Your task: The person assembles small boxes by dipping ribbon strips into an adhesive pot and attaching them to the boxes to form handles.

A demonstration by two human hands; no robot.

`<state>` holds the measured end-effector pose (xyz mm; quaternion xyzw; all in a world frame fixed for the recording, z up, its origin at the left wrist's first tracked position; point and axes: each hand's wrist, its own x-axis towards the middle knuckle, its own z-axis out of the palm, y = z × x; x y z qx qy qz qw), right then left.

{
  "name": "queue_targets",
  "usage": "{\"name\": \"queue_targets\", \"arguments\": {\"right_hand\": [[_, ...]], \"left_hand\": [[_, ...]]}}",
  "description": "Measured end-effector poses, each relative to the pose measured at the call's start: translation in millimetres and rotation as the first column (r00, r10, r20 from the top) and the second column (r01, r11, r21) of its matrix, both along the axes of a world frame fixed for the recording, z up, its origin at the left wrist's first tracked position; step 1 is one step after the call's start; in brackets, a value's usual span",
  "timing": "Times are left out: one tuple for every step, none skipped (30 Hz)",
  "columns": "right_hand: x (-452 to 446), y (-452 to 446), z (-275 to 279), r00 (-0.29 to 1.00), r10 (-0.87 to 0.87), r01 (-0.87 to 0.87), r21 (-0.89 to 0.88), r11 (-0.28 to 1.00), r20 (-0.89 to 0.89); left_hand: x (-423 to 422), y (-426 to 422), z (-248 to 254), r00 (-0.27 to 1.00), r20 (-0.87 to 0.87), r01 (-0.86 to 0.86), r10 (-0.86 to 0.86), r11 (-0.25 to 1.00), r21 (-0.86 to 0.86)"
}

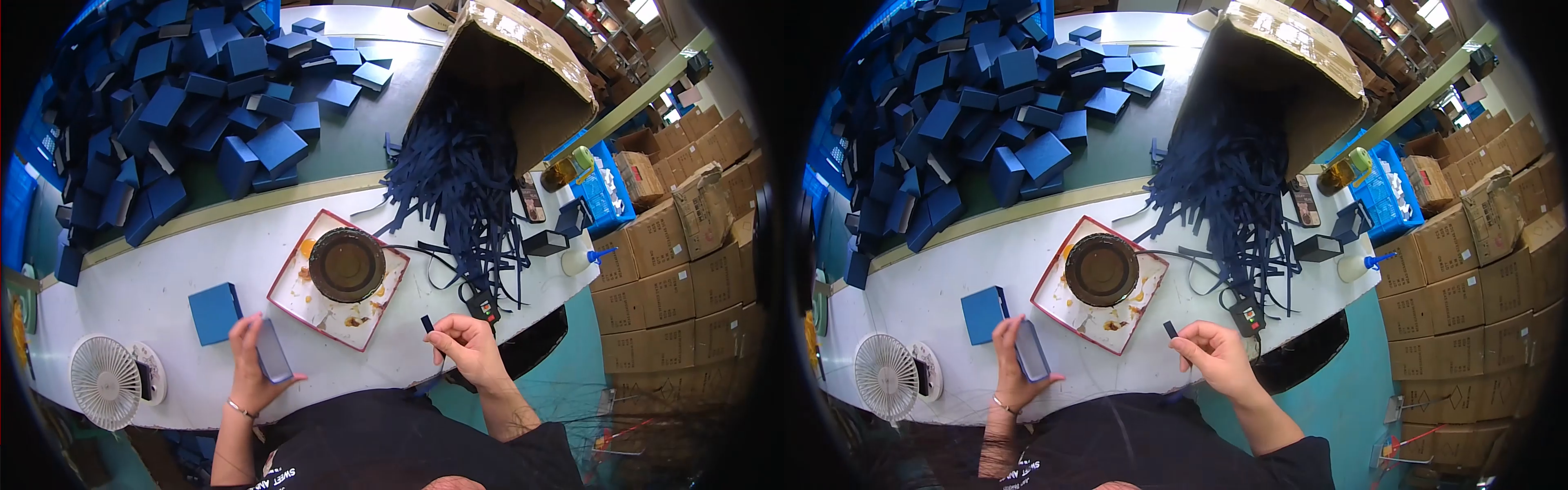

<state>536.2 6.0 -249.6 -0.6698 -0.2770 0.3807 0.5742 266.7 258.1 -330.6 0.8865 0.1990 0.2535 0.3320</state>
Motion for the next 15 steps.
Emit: {"name": "queue_targets", "arguments": {"right_hand": [[4, 3, -2, 0.980, 0.057, -0.060, 0.010, 0.998, 0.193], [6, 5, -4, 0.919, 0.109, -0.123, 0.011, 0.992, 0.378], [3, 8, -3, 0.960, 0.062, -0.070, 0.019, 0.997, 0.274], [-2, 12, -2, 0.987, 0.013, -0.016, 0.019, 1.000, 0.163], [-6, 14, -2, 0.998, -0.040, 0.040, 0.010, 0.999, 0.047], [-6, 16, -4, 0.999, -0.037, 0.037, -0.004, 0.999, -0.032], [-1, 18, -6, 0.993, -0.036, 0.034, -0.017, 0.999, -0.108], [4, 21, -8, 0.983, -0.038, 0.033, -0.029, 0.999, -0.181], [7, 26, -11, 0.982, -0.041, 0.040, -0.010, 0.999, -0.182], [11, 29, -14, 0.978, -0.052, 0.052, -0.002, 0.999, -0.204], [16, 33, -16, 0.972, -0.062, 0.065, 0.004, 0.998, -0.226], [20, 36, -18, 0.966, -0.073, 0.078, 0.009, 0.997, -0.248], [24, 40, -22, 0.960, -0.097, 0.108, 0.027, 0.994, -0.261], [27, 43, -21, 0.956, -0.126, 0.144, 0.050, 0.988, -0.266], [32, 45, -21, 0.951, -0.154, 0.180, 0.073, 0.981, -0.270]], "left_hand": [[0, 4, -2, 0.998, 0.022, -0.056, 0.056, 0.998, 0.003], [0, 7, -4, 0.993, 0.043, -0.113, 0.113, 0.994, 0.006], [0, 9, -6, 0.988, 0.043, -0.147, 0.146, 0.989, 0.020], [1, 10, -7, 0.988, 0.043, -0.151, 0.150, 0.988, 0.024], [1, 8, -7, 0.987, 0.038, -0.154, 0.153, 0.988, 0.026], [1, 5, -8, 0.988, 0.033, -0.155, 0.154, 0.988, 0.027], [2, 2, -9, 0.991, 0.031, -0.133, 0.133, 0.991, -0.010], [4, -2, -9, 0.994, 0.023, -0.110, 0.110, 0.994, -0.006], [6, -7, -9, 0.996, 0.018, -0.087, 0.087, 0.996, -0.003], [8, -10, -11, 0.998, 0.016, -0.063, 0.063, 0.998, 0.000], [10, -13, -17, 0.998, 0.041, -0.052, 0.052, 0.998, -0.019], [11, -15, -18, 0.997, 0.049, -0.056, 0.057, 0.998, -0.022], [13, -16, -19, 0.997, 0.057, -0.060, 0.061, 0.998, -0.025], [14, -17, -19, 0.996, 0.064, -0.061, 0.063, 0.998, -0.029], [15, -18, -17, 0.996, 0.056, -0.060, 0.062, 0.998, -0.036]]}}
